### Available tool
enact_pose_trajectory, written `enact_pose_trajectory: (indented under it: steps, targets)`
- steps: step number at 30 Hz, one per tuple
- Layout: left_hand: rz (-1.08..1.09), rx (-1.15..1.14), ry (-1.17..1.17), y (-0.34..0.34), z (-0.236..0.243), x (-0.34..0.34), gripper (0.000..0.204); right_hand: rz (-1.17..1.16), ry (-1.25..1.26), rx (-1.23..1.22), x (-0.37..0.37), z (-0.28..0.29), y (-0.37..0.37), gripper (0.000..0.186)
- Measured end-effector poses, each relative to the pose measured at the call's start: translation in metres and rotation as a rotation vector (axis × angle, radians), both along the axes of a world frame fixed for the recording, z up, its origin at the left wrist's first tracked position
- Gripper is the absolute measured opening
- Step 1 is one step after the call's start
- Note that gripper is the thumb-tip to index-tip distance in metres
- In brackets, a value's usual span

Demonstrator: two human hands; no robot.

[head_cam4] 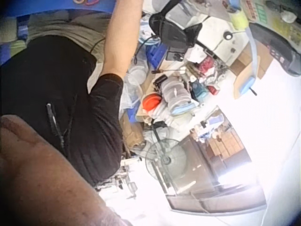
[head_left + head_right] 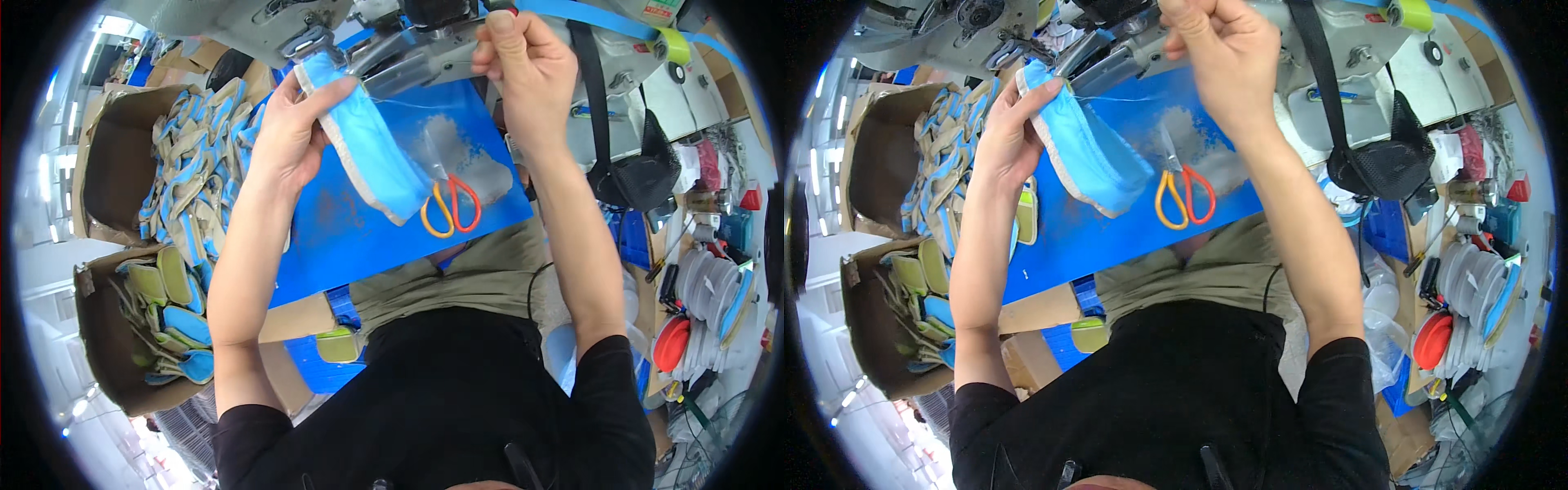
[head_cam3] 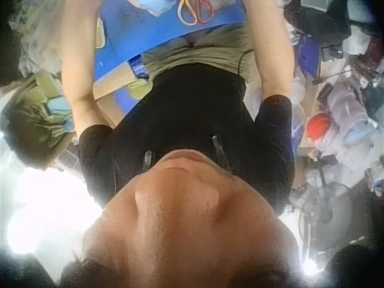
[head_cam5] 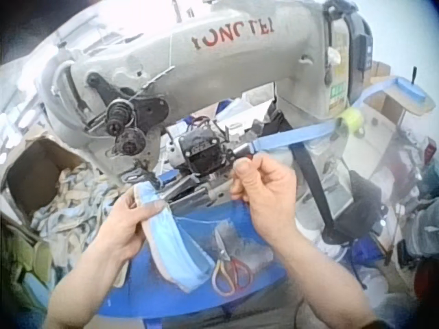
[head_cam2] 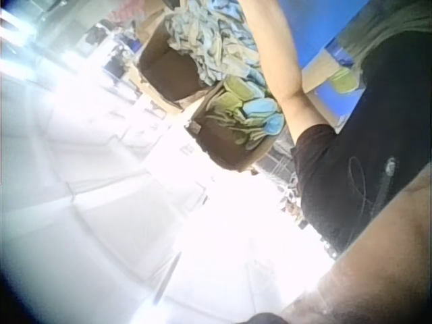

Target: The person sews the edges of small fabric pouches using a sewing machine. They pick up pouches from a pile, align the edges, and guide them through the machine. The person also uses scissors to trim threads and inspects the finished pouches.

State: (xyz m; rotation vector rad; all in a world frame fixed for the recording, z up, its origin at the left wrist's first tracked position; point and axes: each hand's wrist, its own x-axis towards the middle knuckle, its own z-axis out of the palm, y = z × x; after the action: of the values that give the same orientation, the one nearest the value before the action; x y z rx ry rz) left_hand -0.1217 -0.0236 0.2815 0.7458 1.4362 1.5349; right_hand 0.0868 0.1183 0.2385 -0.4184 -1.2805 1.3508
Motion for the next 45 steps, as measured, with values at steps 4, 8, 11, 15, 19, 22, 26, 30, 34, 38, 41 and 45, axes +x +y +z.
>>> enact_pose_trajectory:
  steps: [4, 8, 11, 15, 19, 22, 26, 30, 34, 38, 41, 45]
  targets:
    - [0.006, -0.021, -0.004, -0.003, 0.001, -0.002, 0.045, 0.101, 0.118, -0.201, -0.004, -0.01, -0.015, 0.027]
    - [0.002, 0.0, -0.021, -0.005, 0.003, 0.001, 0.043, 0.252, -0.092, -0.215, -0.022, -0.006, -0.067, 0.029]
    - [-0.015, 0.022, -0.067, -0.01, 0.006, 0.005, 0.042, 0.388, -0.145, -0.222, -0.039, -0.008, -0.074, 0.033]
    - [-0.005, 0.02, -0.048, -0.016, 0.004, 0.008, 0.04, 0.524, -0.052, -0.327, -0.049, -0.009, -0.077, 0.036]
    - [0.007, 0.057, -0.062, -0.013, -0.001, 0.007, 0.039, 0.563, -0.015, -0.418, -0.046, -0.007, -0.086, 0.038]
    - [0.041, 0.048, -0.076, -0.012, 0.0, 0.006, 0.038, 0.579, 0.024, -0.478, -0.046, -0.006, -0.089, 0.038]
    - [0.069, 0.017, -0.111, -0.008, 0.004, 0.004, 0.024, 0.599, 0.057, -0.535, -0.045, -0.007, -0.093, 0.037]
    - [0.088, 0.027, -0.157, 0.001, 0.002, -0.007, 0.026, 0.617, 0.152, -0.612, -0.051, -0.008, -0.092, 0.035]
    - [0.091, 0.057, -0.234, 0.01, -0.005, -0.021, 0.025, 0.632, 0.14, -0.593, -0.052, -0.008, -0.09, 0.036]
    - [0.101, 0.056, -0.207, -0.002, -0.002, -0.003, 0.032, 0.649, 0.125, -0.539, -0.049, -0.011, -0.088, 0.038]
    - [0.109, 0.058, -0.171, -0.009, 0.0, 0.004, 0.035, 0.654, 0.106, -0.529, -0.047, -0.012, -0.091, 0.039]
    - [0.096, 0.063, -0.165, -0.007, 0.002, 0.004, 0.036, 0.639, 0.125, -0.517, -0.047, -0.009, -0.095, 0.038]
